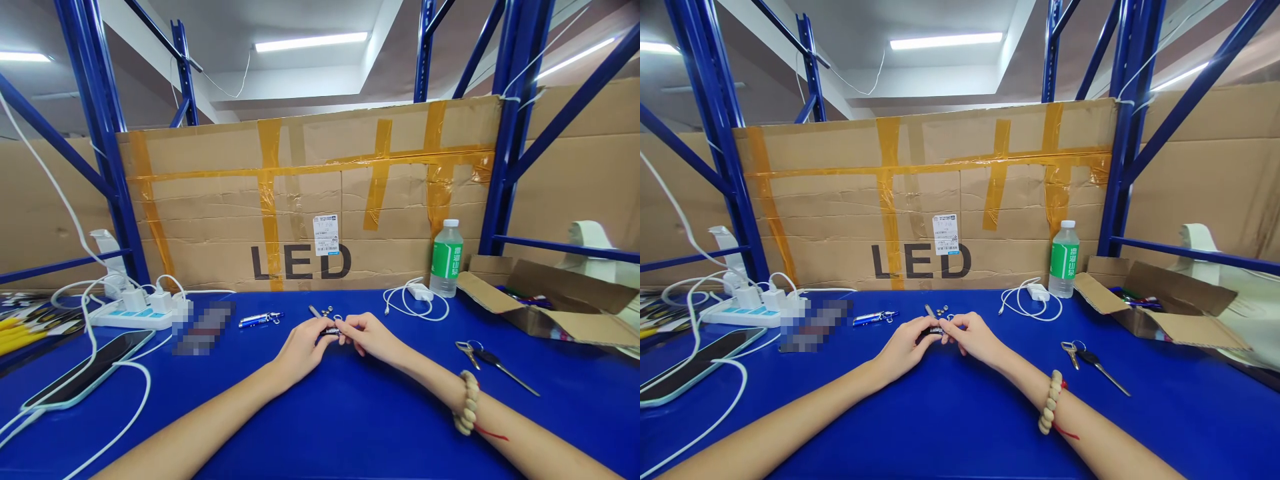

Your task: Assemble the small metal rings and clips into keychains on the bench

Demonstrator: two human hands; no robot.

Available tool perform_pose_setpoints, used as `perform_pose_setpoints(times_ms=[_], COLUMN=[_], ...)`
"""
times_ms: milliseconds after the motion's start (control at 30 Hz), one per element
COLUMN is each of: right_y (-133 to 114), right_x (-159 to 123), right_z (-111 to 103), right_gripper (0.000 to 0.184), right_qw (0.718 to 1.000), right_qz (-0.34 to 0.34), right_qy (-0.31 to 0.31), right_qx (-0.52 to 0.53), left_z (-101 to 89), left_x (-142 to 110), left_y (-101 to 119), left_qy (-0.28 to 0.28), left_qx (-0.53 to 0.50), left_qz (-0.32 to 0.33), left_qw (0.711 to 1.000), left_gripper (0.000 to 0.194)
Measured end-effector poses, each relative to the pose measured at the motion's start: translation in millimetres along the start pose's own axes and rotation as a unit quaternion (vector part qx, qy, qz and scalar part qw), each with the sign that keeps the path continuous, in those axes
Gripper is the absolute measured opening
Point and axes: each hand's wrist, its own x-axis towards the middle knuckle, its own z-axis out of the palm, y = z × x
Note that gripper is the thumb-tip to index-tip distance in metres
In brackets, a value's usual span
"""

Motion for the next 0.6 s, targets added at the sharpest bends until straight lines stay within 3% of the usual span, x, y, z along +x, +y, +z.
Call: perform_pose_setpoints(times_ms=[367,600], right_y=[-5.0,-4.1], right_x=[-0.5,-1.6], right_z=[-1.9,-1.7], right_gripper=[0.054,0.05], right_qw=[1.0,0.992], right_qz=[-0.001,-0.012], right_qy=[0.012,0.062], right_qx=[-0.016,-0.111], left_z=[-1.1,-1.4], left_x=[0.6,0.4], left_y=[0.0,4.9], left_qy=[-0.011,0.007], left_qx=[0.002,0.053], left_qz=[0.006,-0.005], left_qw=[1.0,0.999], left_gripper=[0.018,0.015])
